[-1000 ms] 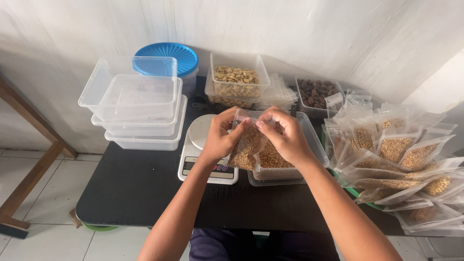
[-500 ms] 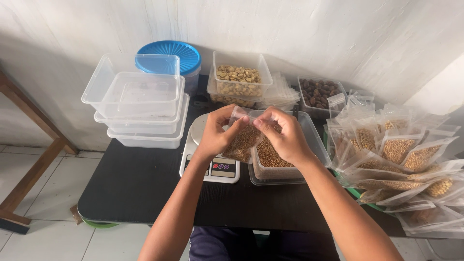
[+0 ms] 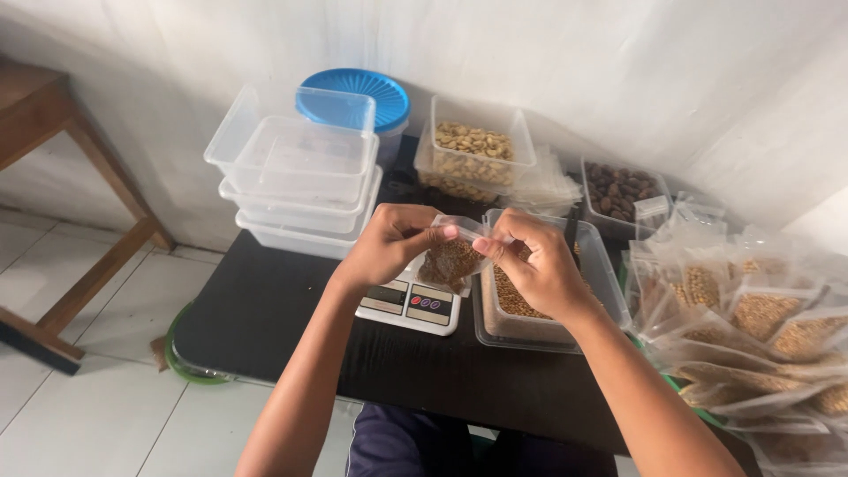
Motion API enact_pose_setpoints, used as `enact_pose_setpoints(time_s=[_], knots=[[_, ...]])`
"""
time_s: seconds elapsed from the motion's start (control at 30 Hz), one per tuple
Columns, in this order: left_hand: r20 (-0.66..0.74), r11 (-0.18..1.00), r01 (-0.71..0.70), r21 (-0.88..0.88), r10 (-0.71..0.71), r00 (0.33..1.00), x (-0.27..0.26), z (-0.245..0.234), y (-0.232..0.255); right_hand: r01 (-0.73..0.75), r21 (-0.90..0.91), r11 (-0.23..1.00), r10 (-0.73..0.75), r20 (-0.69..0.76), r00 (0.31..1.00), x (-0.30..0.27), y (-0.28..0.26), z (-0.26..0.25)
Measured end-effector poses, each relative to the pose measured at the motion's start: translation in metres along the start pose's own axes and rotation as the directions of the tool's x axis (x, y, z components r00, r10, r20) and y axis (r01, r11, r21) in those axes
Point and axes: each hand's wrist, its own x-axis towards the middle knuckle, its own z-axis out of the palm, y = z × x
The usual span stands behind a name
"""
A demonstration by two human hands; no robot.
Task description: Filling small plastic bags with grains using a spoon, weighing them on a digital scale, and sealing the bags.
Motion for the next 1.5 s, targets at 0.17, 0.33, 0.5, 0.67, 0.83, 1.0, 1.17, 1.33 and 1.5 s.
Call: enact_pose_setpoints(time_s=[0.17,0.33,0.5,0.67,0.83,1.0,1.17,1.33,1.5], knots=[[-0.142,0.992,0.060,0.113,-0.044,0.989,-0.030,-0.007,0.068,0.016,-0.080,0.997,-0.018,-0.023,1.000,-0.002,-0.017,0.011],[-0.174,0.985,0.135,0.112,-0.114,0.978,-0.050,-0.025,0.073,-0.122,0.007,0.993,0.122,0.038,0.992,-0.004,-0.024,0.013],[-0.208,0.968,0.209,0.143,-0.177,0.962,-0.057,-0.028,0.066,-0.187,-0.030,0.982,0.188,0.225,0.956,0.002,-0.041,0.012],[-0.199,0.943,0.252,0.216,-0.210,0.957,-0.053,-0.022,0.036,-0.231,-0.335,0.913,0.351,0.359,0.865,0.005,-0.029,0.021],[-0.167,0.865,0.315,0.390,-0.269,0.948,-0.044,-0.019,0.029,-0.252,-0.613,0.749,0.584,0.431,0.688,0.012,-0.035,0.028],[-0.021,0.606,0.108,0.788,-0.149,0.989,-0.048,-0.002,0.040,-0.146,-0.657,0.740,0.535,0.444,0.718,0.010,-0.045,0.016],[0.099,0.715,-0.211,0.666,0.196,0.976,-0.047,0.055,0.034,-0.116,-0.611,0.783,0.460,0.444,0.769,-0.017,-0.011,0.000],[0.225,0.549,-0.535,0.643,0.532,0.816,-0.030,0.124,0.013,0.194,-0.602,0.774,0.119,0.439,0.890,-0.072,0.079,0.013],[0.275,0.361,-0.727,0.583,0.755,0.595,-0.009,0.160,-0.031,0.479,-0.776,0.411,0.018,0.532,0.847,-0.070,0.089,0.004]])
